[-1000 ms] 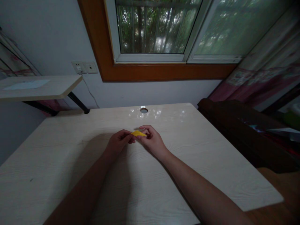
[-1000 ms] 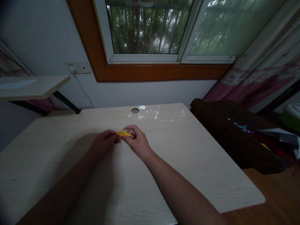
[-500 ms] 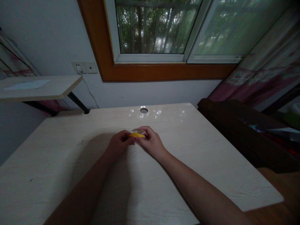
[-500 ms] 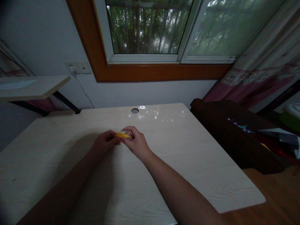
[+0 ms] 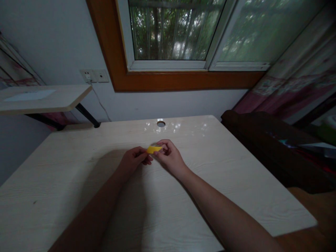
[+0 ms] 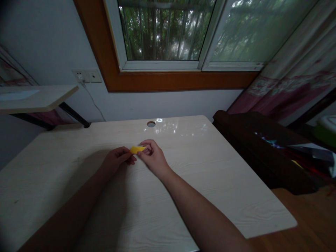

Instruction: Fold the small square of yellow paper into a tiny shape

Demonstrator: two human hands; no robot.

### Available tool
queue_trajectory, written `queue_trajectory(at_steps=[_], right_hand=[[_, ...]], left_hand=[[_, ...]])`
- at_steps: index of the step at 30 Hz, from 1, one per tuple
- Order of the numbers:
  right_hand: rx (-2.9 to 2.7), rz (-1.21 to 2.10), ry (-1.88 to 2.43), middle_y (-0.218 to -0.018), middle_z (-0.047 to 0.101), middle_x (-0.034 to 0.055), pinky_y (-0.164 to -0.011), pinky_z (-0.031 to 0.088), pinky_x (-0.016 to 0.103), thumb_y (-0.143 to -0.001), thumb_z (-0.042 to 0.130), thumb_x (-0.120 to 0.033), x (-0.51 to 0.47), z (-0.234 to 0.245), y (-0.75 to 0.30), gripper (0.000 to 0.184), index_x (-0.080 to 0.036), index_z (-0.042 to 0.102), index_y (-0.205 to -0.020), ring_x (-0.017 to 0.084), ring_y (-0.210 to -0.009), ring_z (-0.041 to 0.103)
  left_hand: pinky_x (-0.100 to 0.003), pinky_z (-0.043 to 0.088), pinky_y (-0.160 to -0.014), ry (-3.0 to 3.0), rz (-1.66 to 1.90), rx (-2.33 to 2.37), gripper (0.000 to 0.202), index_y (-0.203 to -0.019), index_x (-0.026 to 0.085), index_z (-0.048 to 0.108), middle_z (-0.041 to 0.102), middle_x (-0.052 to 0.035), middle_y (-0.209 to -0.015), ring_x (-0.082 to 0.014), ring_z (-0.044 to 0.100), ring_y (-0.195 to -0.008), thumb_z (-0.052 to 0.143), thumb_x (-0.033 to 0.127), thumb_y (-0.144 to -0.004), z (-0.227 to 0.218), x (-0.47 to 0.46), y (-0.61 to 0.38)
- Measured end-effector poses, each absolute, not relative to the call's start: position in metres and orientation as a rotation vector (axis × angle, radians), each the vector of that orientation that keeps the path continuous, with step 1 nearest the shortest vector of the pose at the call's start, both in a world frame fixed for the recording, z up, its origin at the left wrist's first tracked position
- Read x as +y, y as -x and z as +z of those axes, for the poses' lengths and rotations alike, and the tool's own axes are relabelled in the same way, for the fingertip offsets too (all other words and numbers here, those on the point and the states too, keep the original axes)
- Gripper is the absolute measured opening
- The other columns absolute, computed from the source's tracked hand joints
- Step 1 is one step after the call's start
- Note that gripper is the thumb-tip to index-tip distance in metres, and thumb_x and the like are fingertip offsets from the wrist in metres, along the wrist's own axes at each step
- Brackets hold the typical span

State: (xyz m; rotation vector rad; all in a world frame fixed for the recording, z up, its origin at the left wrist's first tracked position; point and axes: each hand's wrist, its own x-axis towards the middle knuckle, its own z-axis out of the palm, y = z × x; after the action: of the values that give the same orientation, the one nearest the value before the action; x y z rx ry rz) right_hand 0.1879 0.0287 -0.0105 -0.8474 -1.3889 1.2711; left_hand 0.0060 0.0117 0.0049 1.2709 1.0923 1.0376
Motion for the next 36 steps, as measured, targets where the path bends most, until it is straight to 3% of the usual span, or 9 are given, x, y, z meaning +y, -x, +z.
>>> queue_trajectory(at_steps=[20,31,36], right_hand=[[-1.364,1.234,0.89,-0.073,0.057,-0.0043,-0.059,0.043,0.024,-0.075,0.069,-0.029,0.0313,-0.0104,-0.1887,0.033,-0.023,0.053,-0.103,0.012,-0.062,0.053],[-1.417,1.202,0.862,-0.081,0.064,-0.0003,-0.067,0.048,0.027,-0.079,0.068,-0.029,0.03,-0.0136,-0.1891,0.034,-0.024,0.053,-0.109,0.014,-0.071,0.061],[-1.412,1.23,0.836,-0.083,0.064,-0.0006,-0.068,0.049,0.028,-0.077,0.071,-0.029,0.0308,-0.0145,-0.1882,0.044,-0.025,0.05,-0.116,0.014,-0.072,0.062]], left_hand=[[-0.028,0.053,-0.067,-1.326,1.043,1.047,0.019,-0.088,0.014,0.064,0.073,-0.0061,-0.078,-0.0166,0.068,-0.069,0.061,0.032,-0.082,0.0014,0.0123,-0.0055],[-0.026,0.053,-0.066,-1.406,0.957,1.132,0.021,-0.076,0.016,0.062,0.072,-0.0028,-0.071,-0.0148,0.067,-0.065,0.065,0.036,-0.081,0.0005,0.0119,-0.0074],[-0.027,0.054,-0.068,-1.412,0.949,1.134,0.023,-0.073,0.016,0.062,0.072,-0.0036,-0.073,-0.0155,0.068,-0.067,0.064,0.037,-0.081,0.0013,0.0114,-0.0072]])
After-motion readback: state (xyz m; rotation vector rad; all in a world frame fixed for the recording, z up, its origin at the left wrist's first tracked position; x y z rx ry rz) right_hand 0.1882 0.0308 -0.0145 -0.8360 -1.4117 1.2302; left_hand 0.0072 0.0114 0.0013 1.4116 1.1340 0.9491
